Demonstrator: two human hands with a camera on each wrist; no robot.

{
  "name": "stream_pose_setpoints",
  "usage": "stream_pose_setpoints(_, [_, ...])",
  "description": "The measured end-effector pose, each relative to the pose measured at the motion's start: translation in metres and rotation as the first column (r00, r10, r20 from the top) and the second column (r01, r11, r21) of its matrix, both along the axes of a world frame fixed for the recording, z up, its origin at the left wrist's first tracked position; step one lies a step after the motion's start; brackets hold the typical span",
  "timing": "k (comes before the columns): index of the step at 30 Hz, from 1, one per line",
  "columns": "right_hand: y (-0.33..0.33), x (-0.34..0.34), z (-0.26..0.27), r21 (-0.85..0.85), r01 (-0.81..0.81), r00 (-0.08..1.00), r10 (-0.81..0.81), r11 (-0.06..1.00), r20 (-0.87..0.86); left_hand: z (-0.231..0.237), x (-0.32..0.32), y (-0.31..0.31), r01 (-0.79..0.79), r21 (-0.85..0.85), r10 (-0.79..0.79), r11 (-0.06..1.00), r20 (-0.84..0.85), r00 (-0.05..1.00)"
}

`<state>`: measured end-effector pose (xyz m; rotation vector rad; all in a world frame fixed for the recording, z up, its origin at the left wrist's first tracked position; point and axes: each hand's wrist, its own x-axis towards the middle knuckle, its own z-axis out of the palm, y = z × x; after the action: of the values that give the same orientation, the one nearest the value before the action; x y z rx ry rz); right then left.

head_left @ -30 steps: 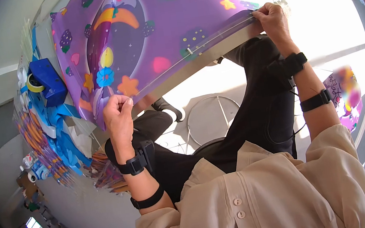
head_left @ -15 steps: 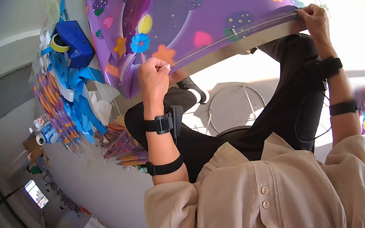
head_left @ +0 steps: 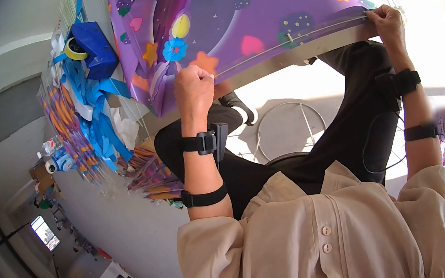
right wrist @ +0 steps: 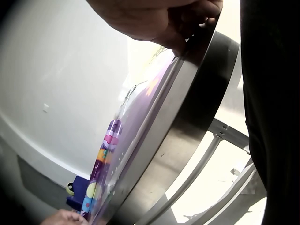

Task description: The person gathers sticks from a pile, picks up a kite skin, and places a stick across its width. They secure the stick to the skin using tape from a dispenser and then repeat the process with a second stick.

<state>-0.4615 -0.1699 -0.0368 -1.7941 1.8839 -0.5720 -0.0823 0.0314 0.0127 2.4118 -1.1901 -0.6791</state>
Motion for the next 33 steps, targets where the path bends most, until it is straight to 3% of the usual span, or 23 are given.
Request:
stream_pose_setpoints(5, [0.000, 0.001, 0.001, -0.001, 0.000, 1.000, 0.000, 1.000, -0.010, 0.001, -0.002, 0.000, 0.020, 0.030, -0.023, 0.999, 0.108, 0.994])
stream_pose_setpoints(9, [0.000, 0.001, 0.001, -0.004, 0.009, 1.000, -0.009, 1.000, 0.011, -0.003, 0.000, 0.000, 0.021, 0.004, -0.021, 1.000, 0.042, 0.999])
stream_pose_setpoints(19, [0.001, 0.006, 0.006, 0.040, 0.059, 0.998, -0.059, 0.997, 0.004, -0.002, 0.000, 0.000, 0.029, 0.011, -0.029, 1.000, 0.079, 0.996])
stream_pose_setpoints(26, [-0.003, 0.002, 0.006, 0.033, 0.005, 1.000, -0.006, 0.999, 0.031, 0.001, 0.003, 0.000, -0.020, 0.071, 0.019, 0.997, 0.019, 1.000])
stream_pose_setpoints(30, [-0.010, -0.004, 0.009, 0.058, 0.022, 0.999, -0.024, 0.998, 0.032, 0.002, 0.006, 0.001, -0.065, 0.026, 0.065, 0.998, -0.017, 0.998])
stream_pose_setpoints(33, [-0.013, -0.005, 0.007, 0.064, 0.003, 0.998, -0.008, 0.998, 0.067, -0.006, 0.016, 0.008, -0.068, -0.041, 0.070, 0.997, 0.049, 0.996])
